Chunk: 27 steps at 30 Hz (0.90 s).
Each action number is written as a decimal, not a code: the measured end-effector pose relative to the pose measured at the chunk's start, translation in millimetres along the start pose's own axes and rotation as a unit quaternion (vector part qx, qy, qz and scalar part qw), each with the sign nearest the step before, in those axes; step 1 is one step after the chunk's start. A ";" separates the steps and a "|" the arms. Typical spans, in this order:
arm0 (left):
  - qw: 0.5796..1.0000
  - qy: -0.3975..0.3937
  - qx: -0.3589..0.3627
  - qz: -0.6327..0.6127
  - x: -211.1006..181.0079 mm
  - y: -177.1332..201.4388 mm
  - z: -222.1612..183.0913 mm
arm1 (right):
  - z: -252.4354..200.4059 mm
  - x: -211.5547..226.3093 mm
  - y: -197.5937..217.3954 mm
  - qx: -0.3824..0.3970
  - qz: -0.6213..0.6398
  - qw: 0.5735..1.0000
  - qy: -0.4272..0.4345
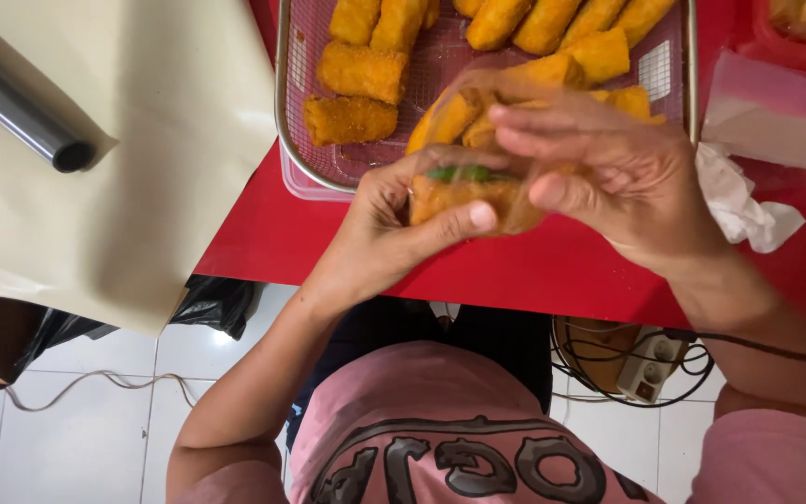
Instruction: Packaging fried food items into small plastic bags and adding a green chili pepper to each.
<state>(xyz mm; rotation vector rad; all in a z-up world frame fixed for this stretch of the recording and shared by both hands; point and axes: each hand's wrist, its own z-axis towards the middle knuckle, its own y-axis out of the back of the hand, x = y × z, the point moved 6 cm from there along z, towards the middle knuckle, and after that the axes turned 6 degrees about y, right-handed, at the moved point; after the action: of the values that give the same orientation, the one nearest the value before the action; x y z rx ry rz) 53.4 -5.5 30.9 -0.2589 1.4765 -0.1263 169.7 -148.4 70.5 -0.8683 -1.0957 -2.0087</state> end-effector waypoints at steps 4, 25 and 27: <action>0.999 -0.013 -0.032 0.010 -9.2 3.0 1.3 | 1.5 -1.1 -4.3 -0.023 0.001 0.998 -0.059; 0.987 -0.086 -0.128 -0.046 -14.7 9.2 9.0 | -1.4 4.0 11.3 -0.108 -0.020 0.990 -0.091; 0.986 -0.062 -0.151 -0.026 -20.4 1.2 7.9 | -6.5 15.4 21.2 -0.130 -0.196 0.972 -0.007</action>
<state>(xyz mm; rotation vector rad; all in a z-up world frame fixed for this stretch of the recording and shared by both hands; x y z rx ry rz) 59.2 1.3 50.9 -0.5413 1.3627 0.0716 176.9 -166.7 89.0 -0.8458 -1.0917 -2.5205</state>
